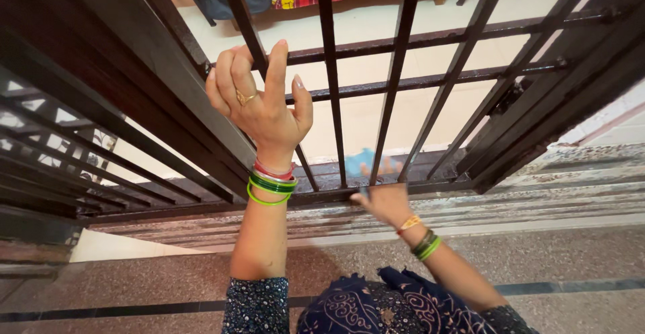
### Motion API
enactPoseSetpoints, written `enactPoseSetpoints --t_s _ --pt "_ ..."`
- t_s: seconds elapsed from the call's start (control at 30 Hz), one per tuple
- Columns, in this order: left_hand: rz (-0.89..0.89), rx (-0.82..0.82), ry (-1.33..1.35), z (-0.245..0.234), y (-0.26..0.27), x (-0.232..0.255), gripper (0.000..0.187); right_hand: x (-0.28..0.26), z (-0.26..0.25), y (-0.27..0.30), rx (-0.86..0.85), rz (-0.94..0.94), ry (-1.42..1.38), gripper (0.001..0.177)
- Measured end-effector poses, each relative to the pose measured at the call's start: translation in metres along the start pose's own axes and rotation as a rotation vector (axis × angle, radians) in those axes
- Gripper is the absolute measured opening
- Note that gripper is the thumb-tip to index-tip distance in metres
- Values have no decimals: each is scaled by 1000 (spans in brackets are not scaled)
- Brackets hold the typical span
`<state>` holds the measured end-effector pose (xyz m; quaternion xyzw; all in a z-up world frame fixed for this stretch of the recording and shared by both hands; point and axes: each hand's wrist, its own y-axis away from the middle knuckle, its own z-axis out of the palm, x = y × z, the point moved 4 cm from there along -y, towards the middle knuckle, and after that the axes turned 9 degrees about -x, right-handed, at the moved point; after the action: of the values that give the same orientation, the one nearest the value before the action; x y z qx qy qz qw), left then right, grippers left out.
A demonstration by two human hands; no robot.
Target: The person wipes the horizontal and vertical bars of a dark brown metal window grille using a blue cloth. They hold the grille with their left hand while cleaning with their right hand, moving systematically across the surface.
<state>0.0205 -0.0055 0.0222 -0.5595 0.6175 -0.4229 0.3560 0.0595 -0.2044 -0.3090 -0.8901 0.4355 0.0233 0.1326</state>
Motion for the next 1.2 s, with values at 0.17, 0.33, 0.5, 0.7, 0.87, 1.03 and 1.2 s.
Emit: enactPoseSetpoints --t_s 0.17,0.33,0.5,0.7,0.87,1.03,1.2 --pt "8 7 -20 -1 0 0 41 -42 4 1 -125 -144 -56 68" --pt "29 26 -24 -1 -1 -1 40 16 -10 27 -642 376 -104 47" --pt "7 9 -22 0 0 -1 40 52 -59 47 71 205 46 39" --pt "17 19 -33 0 0 -1 40 72 -46 26 33 -39 24 56" --pt "25 34 -39 0 -1 0 38 41 -7 -6 -38 -107 43 68" --pt "21 34 -35 -3 -2 0 38 -36 21 -39 -31 -231 -98 73" --pt "11 13 -15 -5 -3 0 39 -117 10 -79 -156 -393 -275 76"
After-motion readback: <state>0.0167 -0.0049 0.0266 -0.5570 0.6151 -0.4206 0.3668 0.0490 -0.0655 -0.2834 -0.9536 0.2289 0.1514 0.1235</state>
